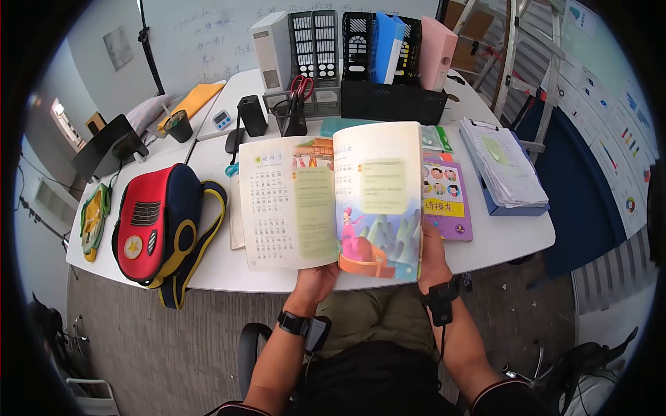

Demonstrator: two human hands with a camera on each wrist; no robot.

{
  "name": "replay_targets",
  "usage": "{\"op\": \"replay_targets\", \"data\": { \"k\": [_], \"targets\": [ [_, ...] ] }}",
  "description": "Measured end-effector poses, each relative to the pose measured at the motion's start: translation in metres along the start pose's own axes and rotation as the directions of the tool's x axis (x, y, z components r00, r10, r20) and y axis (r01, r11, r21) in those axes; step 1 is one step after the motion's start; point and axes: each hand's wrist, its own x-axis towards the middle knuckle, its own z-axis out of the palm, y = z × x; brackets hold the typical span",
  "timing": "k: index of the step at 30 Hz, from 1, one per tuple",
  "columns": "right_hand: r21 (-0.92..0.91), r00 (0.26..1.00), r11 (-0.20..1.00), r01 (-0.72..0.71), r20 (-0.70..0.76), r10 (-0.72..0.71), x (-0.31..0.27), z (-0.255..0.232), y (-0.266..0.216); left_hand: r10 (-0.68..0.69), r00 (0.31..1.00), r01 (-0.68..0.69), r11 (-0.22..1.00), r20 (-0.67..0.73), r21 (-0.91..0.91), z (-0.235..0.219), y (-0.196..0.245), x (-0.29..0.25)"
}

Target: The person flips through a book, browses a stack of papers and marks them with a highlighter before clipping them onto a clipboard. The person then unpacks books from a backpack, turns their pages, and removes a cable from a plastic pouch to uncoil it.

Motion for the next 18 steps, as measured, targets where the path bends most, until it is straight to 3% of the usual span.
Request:
{"op": "replay_targets", "data": {
  "k": [2,5,6,8,11,15,18],
  "targets": [
    [-0.03,0.999,0.999,0.014,0.052,-0.012,0.005,-0.003,0.002,-0.032,0.996,0.031,0.999,0.089,0.011,-0.007,-0.001,0.001],
    [-0.04,0.999,0.999,0.02,0.029,-0.019,0.002,0.008,0.002,0.014,1.0,-0.013,0.995,-0.009,0.1,0.004,0.002,-0.002],
    [-0.046,1.0,0.999,0.025,0.016,-0.024,0.001,0.01,0.001,0.052,0.997,-0.054,0.998,0.061,0.026,0.013,0.002,-0.002],
    [-0.052,0.999,0.998,0.029,0.016,-0.028,0.002,0.007,-0.001,0.036,0.997,-0.043,0.995,0.072,0.094,0.007,-0.001,-0.001],
    [-0.064,0.999,0.997,0.033,0.013,-0.032,0.003,0.006,-0.003,0.055,0.994,-0.06,0.997,0.097,0.05,0.006,-0.002,-0.002],
    [-0.081,0.998,0.995,0.05,0.032,-0.047,0.004,0.003,-0.006,0.031,0.998,-0.035,0.997,0.05,0.069,0.007,-0.001,-0.002],
    [-0.1,0.999,0.994,0.034,0.03,-0.031,0.005,-0.001,-0.01,0.014,0.989,-0.018,0.999,0.144,0.027,0.0,-0.001,0.0]
  ]
}}
